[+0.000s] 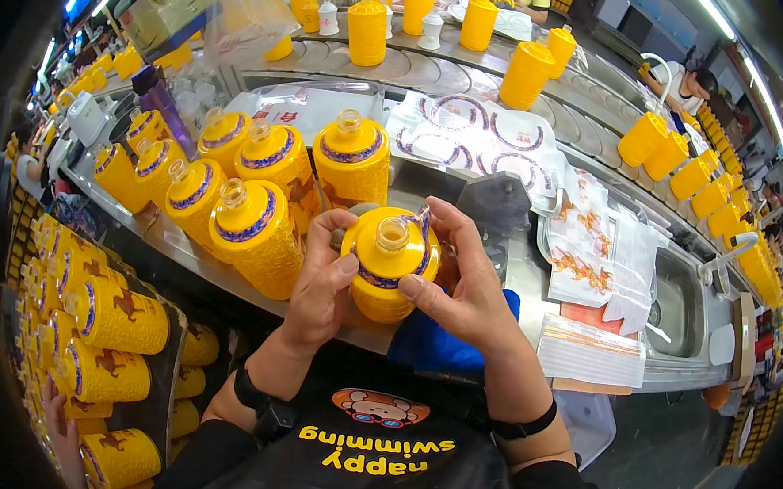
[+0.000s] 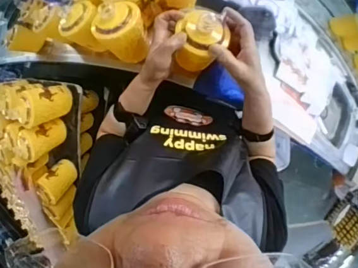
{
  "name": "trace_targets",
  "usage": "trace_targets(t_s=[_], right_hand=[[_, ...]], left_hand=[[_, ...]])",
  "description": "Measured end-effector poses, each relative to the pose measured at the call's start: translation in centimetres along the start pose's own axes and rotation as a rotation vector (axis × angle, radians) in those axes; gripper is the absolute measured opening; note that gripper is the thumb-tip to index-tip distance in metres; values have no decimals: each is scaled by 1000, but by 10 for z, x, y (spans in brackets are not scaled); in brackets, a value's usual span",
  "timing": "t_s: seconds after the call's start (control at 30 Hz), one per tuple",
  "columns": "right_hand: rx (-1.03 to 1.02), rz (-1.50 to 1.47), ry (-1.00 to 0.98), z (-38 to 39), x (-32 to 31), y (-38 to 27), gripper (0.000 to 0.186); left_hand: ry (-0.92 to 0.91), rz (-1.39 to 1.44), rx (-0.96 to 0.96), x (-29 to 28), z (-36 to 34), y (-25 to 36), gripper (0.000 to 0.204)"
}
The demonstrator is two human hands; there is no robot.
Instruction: The person wipes a yellow bottle with a cloth, peels a sticker from a sheet, and presses it onto the bottle by hand. They then smooth the sticker with a scraper, wipe the bottle again, and place it onto a tray.
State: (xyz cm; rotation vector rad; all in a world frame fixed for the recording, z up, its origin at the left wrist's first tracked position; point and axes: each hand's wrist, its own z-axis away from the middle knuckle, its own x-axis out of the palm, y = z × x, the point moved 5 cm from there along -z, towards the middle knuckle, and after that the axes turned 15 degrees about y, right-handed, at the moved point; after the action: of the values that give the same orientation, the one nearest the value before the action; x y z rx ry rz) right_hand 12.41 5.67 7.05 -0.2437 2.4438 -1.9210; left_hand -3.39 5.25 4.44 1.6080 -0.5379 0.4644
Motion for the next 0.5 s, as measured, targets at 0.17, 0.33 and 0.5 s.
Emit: trace_targets(t_s=[0.17,0.33,0.5], right_hand=[[-10,22,3,-1,-2,1,79],[0,6,16,-2,-3,4,80],[3,61,19,-3,-2,-1,84]], left_hand=[[-1,3,-55,-1,-1,-3,41],[-32,8,17,3,2,-1,47],[-35,5,51,3,0,-4,49]])
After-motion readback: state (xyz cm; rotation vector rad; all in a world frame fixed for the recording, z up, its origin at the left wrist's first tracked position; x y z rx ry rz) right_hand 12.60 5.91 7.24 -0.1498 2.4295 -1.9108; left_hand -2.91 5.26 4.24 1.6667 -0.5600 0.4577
